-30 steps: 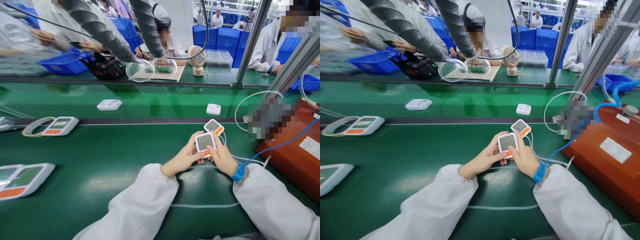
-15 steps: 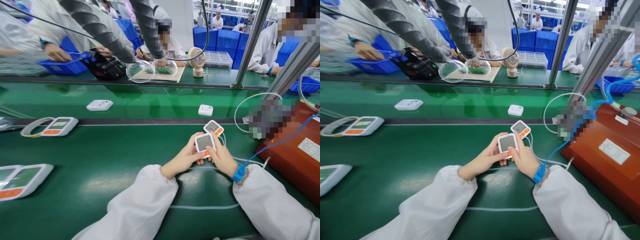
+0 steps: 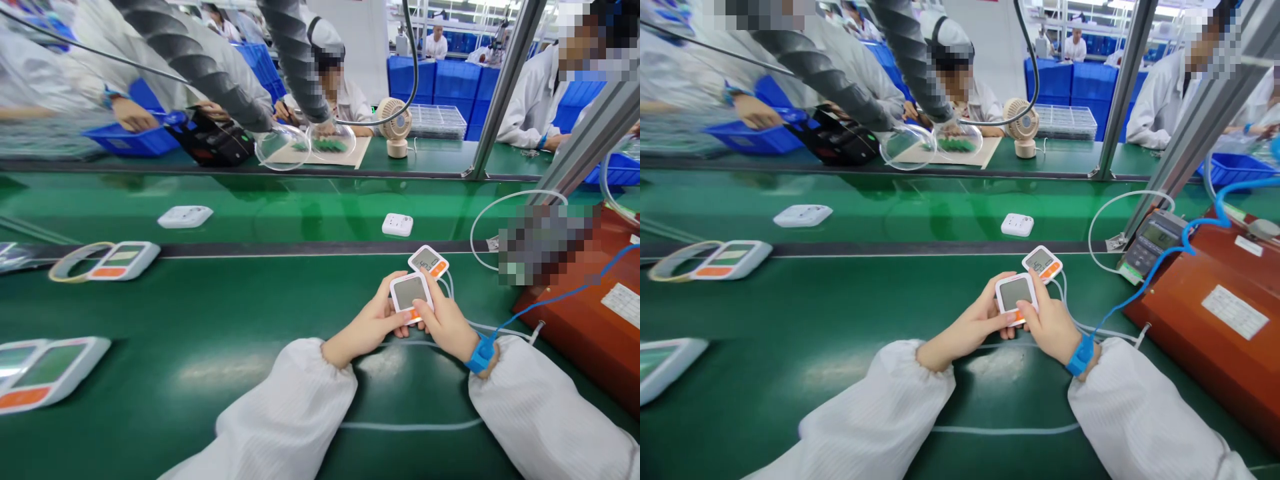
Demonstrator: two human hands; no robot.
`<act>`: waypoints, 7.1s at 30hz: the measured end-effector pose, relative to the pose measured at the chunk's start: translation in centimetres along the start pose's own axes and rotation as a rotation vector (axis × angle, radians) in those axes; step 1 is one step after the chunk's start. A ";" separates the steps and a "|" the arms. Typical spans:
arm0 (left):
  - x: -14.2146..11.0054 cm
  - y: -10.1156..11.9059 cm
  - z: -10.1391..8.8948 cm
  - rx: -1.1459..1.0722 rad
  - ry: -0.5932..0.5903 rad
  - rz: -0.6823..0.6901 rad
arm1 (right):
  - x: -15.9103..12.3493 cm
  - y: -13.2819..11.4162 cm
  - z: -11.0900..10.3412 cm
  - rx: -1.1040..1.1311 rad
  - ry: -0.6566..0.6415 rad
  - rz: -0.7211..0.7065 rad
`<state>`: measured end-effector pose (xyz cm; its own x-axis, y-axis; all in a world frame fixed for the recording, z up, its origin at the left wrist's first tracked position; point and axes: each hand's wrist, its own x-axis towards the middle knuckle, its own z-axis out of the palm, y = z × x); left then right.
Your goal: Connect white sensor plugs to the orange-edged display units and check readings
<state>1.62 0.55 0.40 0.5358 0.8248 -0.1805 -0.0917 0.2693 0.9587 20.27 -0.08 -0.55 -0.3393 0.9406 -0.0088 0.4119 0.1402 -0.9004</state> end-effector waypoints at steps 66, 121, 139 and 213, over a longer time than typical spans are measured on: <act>0.0 1.7 -4.5 0.367 0.202 -0.088 | 0.4 0.9 0.2 -0.084 0.070 -0.034; -2.4 -2.7 1.0 0.026 0.447 0.639 | -1.6 -0.2 1.4 -0.008 0.325 -0.574; -3.3 -2.7 3.5 -0.310 0.309 0.313 | -1.7 -1.3 0.7 0.004 0.377 -0.539; -3.7 -1.8 3.5 0.137 0.351 0.262 | -2.3 -2.4 0.9 -0.028 0.132 -0.584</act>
<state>2.77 -4.75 0.09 0.1904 0.9812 0.0315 -0.0617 -0.0200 0.9979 19.29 -2.83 1.27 -0.4088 0.7355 0.5403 0.2117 0.6523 -0.7278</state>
